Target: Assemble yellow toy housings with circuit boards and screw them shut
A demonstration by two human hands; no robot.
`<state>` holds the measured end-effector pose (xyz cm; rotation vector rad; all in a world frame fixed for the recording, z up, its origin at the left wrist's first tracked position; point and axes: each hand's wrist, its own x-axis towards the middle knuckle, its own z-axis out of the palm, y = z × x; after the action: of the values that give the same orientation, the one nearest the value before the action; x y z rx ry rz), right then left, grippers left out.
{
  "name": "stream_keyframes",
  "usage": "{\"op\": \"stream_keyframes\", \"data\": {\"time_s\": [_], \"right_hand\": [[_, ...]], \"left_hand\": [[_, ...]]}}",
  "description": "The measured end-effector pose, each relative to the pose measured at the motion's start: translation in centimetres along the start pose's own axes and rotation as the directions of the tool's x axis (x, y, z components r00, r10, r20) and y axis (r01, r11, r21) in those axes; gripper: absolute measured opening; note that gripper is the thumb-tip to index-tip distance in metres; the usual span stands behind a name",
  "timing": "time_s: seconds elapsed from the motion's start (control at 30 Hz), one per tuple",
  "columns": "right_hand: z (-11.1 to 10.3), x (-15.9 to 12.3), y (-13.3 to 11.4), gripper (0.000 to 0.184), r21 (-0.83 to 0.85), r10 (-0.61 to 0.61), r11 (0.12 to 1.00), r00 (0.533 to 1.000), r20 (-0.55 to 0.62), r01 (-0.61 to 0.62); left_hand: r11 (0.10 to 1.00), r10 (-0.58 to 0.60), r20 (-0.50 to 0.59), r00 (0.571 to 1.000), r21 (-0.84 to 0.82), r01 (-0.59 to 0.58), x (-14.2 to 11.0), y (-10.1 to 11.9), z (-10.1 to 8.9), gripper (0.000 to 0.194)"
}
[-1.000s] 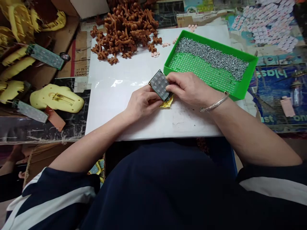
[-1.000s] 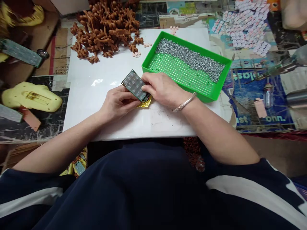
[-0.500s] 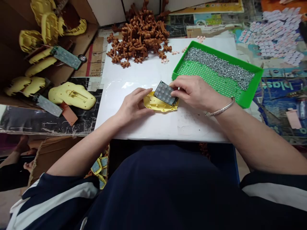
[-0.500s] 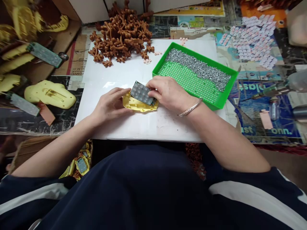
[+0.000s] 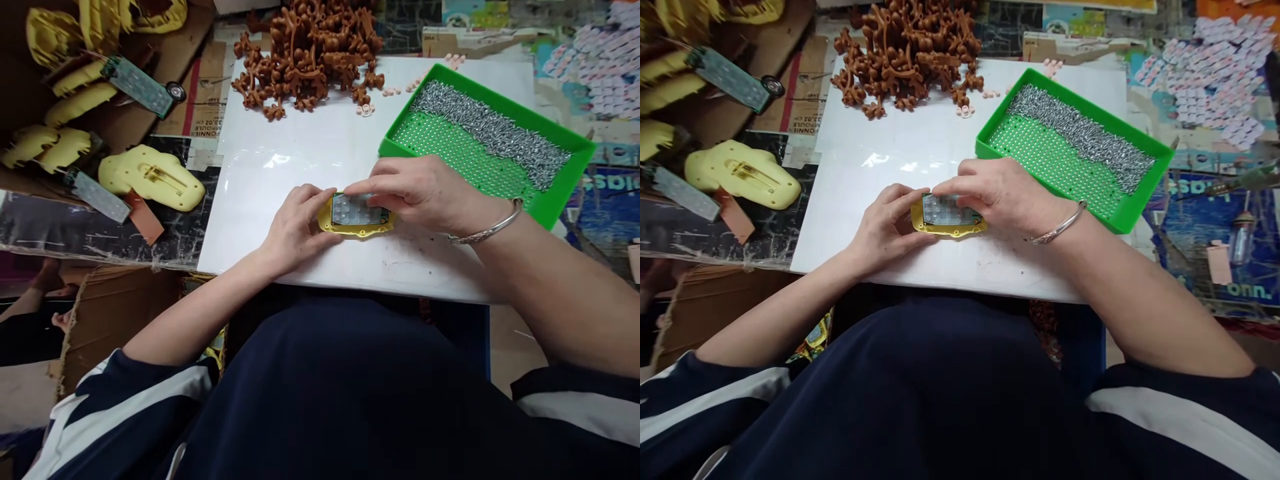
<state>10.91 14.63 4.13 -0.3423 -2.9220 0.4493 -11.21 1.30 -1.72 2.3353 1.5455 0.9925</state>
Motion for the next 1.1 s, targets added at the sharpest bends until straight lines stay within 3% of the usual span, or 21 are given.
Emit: {"op": "stream_keyframes", "data": {"time_s": [0.43,0.63,0.9,1.1], "right_hand": [[0.0,0.5,0.4,0.037,-0.004,-0.015,1.0,0.997,0.073,0.015],[0.0,0.7,0.5,0.037,0.01,-0.024,1.0,0.995,0.093,0.023],[-0.2,0.8,0.2,0.038,0.009,-0.044,0.999,0.986,0.16,0.043],[0.0,-0.1,-0.6,0.042,-0.042,-0.055,0.997,0.991,0.124,0.061]], "left_hand": [[0.998,-0.053,0.042,0.998,-0.027,0.055,-0.1,-0.1,0.0,0.062],[0.987,-0.123,0.064,0.99,-0.097,0.129,0.1,0.5,-0.3,0.082],[0.998,-0.031,0.04,0.999,-0.047,0.033,0.0,0.2,-0.1,0.053],[0.992,-0.098,0.043,0.994,-0.08,0.101,0.1,0.7,-0.2,0.08]]}}
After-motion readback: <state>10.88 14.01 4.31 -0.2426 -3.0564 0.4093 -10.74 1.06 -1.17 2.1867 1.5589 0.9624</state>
